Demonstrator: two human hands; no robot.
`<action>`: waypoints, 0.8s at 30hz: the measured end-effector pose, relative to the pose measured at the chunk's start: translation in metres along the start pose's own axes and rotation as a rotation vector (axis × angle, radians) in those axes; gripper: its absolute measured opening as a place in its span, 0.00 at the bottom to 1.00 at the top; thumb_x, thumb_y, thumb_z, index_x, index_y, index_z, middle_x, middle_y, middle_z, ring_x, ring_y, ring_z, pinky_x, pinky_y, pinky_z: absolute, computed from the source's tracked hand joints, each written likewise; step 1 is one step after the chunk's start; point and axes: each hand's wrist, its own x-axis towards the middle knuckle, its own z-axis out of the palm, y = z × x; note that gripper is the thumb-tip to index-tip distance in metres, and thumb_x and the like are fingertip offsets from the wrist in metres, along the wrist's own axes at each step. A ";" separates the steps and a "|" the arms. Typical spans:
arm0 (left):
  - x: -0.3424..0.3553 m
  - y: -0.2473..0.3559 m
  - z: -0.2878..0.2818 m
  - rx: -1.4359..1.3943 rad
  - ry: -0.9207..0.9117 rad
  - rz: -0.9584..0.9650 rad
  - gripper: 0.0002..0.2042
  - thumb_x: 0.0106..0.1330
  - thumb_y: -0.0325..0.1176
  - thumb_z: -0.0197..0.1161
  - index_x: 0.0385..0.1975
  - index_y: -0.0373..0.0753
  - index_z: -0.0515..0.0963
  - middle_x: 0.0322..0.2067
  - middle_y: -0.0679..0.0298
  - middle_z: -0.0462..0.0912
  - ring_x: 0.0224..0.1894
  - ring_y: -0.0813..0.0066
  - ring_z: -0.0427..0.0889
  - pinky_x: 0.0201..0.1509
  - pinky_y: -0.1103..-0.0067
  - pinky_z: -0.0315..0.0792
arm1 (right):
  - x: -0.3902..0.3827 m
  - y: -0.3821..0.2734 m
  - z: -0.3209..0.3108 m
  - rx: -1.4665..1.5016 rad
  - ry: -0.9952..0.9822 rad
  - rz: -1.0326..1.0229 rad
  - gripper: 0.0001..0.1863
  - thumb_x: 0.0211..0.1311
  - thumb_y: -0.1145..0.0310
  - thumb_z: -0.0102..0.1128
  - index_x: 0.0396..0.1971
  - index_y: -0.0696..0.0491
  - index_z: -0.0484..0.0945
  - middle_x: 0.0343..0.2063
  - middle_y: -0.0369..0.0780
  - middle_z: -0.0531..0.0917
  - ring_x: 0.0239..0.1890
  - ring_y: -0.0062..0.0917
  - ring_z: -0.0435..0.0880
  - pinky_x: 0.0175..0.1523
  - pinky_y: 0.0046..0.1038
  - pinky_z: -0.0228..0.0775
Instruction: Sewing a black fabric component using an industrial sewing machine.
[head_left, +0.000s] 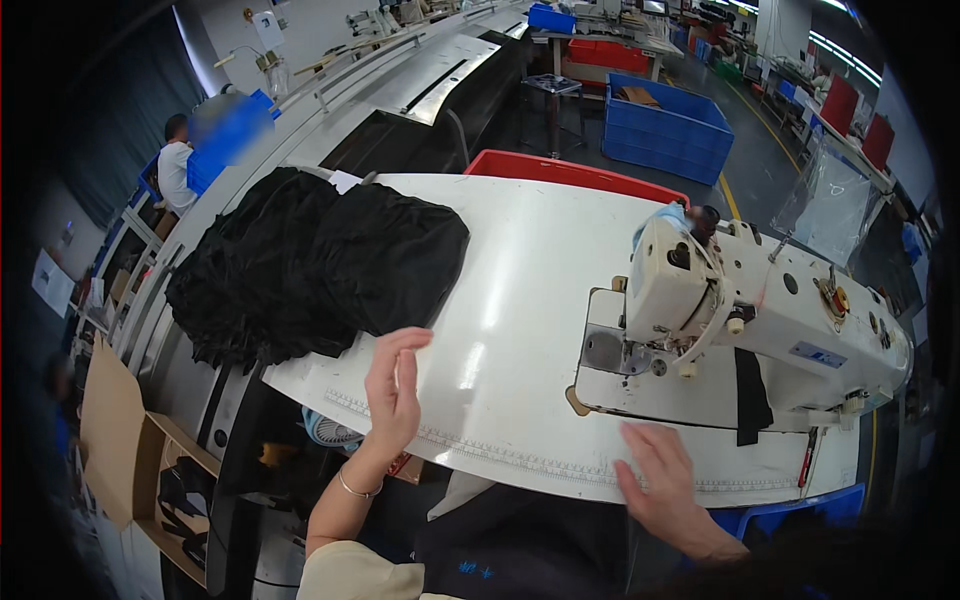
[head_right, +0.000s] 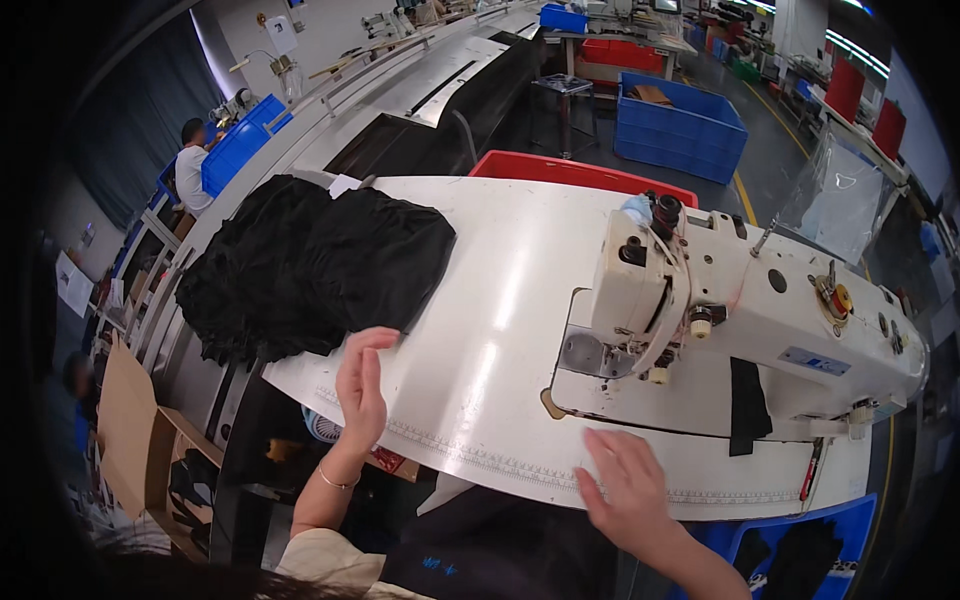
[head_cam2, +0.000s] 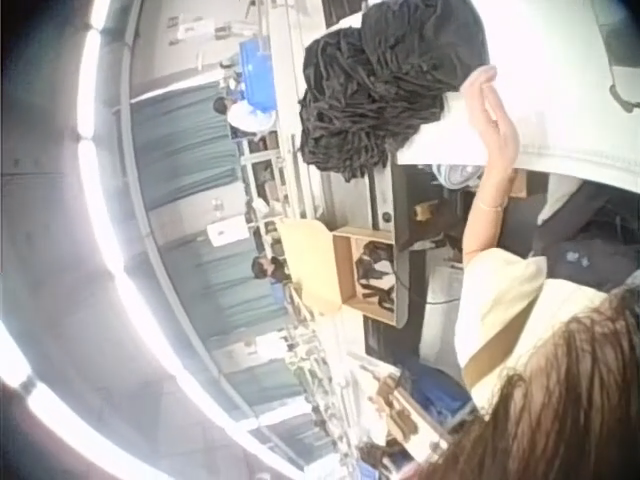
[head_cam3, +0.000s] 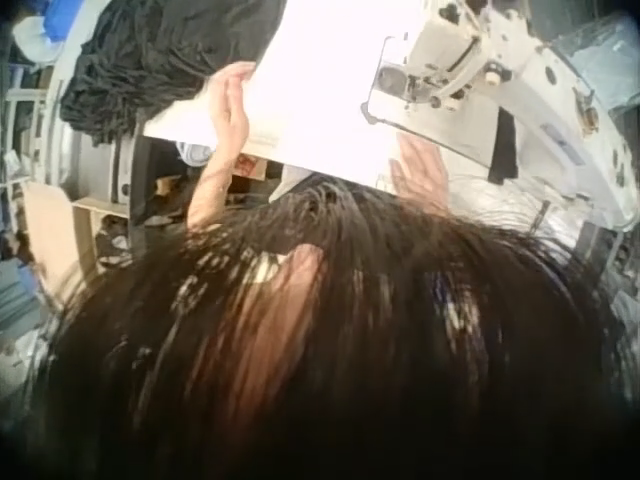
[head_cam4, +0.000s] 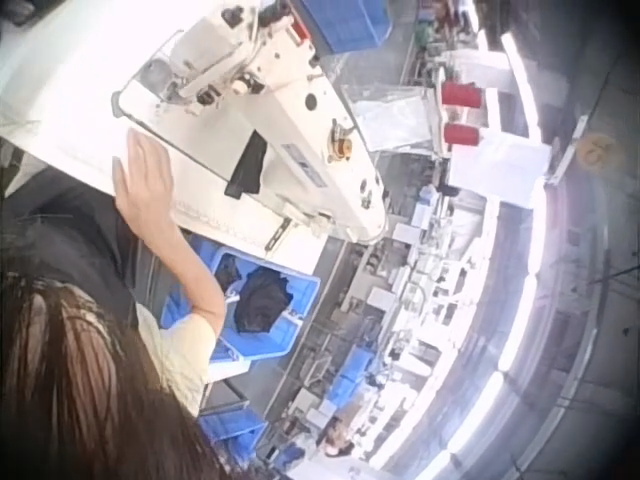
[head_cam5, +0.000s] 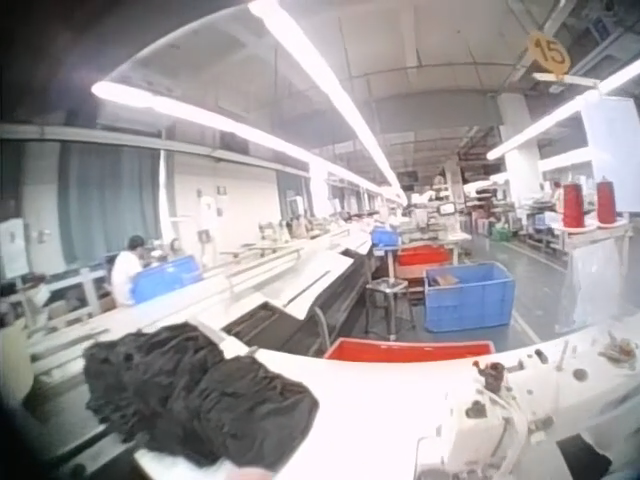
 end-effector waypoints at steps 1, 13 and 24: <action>0.014 -0.006 -0.012 0.037 0.073 -0.025 0.11 0.69 0.23 0.43 0.43 0.31 0.74 0.43 0.57 0.76 0.44 0.71 0.75 0.51 0.79 0.66 | 0.034 -0.007 0.032 0.056 -0.051 -0.137 0.24 0.49 0.77 0.62 0.49 0.65 0.71 0.46 0.50 0.74 0.49 0.42 0.74 0.53 0.36 0.67; 0.112 -0.126 -0.049 0.742 -0.370 -0.020 0.22 0.70 0.40 0.45 0.59 0.34 0.63 0.54 0.49 0.71 0.58 0.53 0.69 0.59 0.68 0.63 | 0.232 -0.039 0.226 1.010 -0.081 0.281 0.18 0.68 0.62 0.47 0.45 0.62 0.76 0.42 0.45 0.80 0.48 0.30 0.78 0.59 0.28 0.64; 0.120 -0.104 -0.035 1.166 -0.698 -0.061 0.13 0.58 0.36 0.60 0.42 0.41 0.79 0.51 0.60 0.75 0.55 0.64 0.72 0.56 0.71 0.64 | 0.262 -0.053 0.003 0.583 0.662 0.006 0.22 0.69 0.60 0.47 0.16 0.56 0.64 0.11 0.27 0.59 0.16 0.13 0.52 0.20 0.23 0.45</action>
